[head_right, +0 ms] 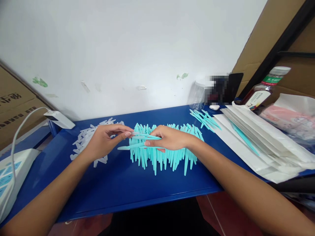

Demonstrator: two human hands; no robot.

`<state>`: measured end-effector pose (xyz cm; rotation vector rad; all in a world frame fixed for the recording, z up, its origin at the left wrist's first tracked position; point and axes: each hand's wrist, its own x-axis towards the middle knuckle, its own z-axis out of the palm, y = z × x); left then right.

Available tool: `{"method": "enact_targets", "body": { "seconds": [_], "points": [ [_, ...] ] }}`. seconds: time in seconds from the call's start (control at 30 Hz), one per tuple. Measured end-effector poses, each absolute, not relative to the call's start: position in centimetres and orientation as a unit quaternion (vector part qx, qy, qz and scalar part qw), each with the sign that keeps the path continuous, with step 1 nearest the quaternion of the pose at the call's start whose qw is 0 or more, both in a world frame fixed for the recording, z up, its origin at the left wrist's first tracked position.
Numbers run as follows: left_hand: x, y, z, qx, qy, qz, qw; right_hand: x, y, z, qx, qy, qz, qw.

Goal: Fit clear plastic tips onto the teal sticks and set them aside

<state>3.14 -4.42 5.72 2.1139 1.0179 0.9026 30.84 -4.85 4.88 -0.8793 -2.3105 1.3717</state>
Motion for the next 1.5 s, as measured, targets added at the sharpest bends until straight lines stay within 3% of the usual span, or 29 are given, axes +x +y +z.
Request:
{"method": "enact_targets", "body": {
  "seconds": [0.43,0.6,0.73,0.9,1.07,1.5],
  "points": [
    [5.2,-6.9,4.4,0.813,0.394,0.307,0.298,29.5,-5.9,4.4,-0.308,-0.79,0.514,0.128],
    [2.6,-4.3,5.7,0.824,0.434,0.324,0.165,30.6,-5.2,4.9,-0.32,-0.8,0.479,0.169],
    [-1.7,-1.5,7.0,0.837,0.502,0.218,0.022,31.6,-4.5,5.4,-0.366,-0.789,0.438,0.226],
    [-4.7,-0.3,7.6,0.829,0.543,0.043,0.13,31.9,-3.9,5.5,-0.404,-0.768,0.428,0.253],
    [-5.1,0.0,6.2,0.81,0.553,-0.029,0.192,31.9,-3.7,5.0,-0.385,-0.774,0.444,0.235],
    [-2.2,-0.6,5.9,0.837,0.495,0.097,0.212,31.8,-3.7,4.9,-0.389,-0.774,0.439,0.24]
  ]
}}
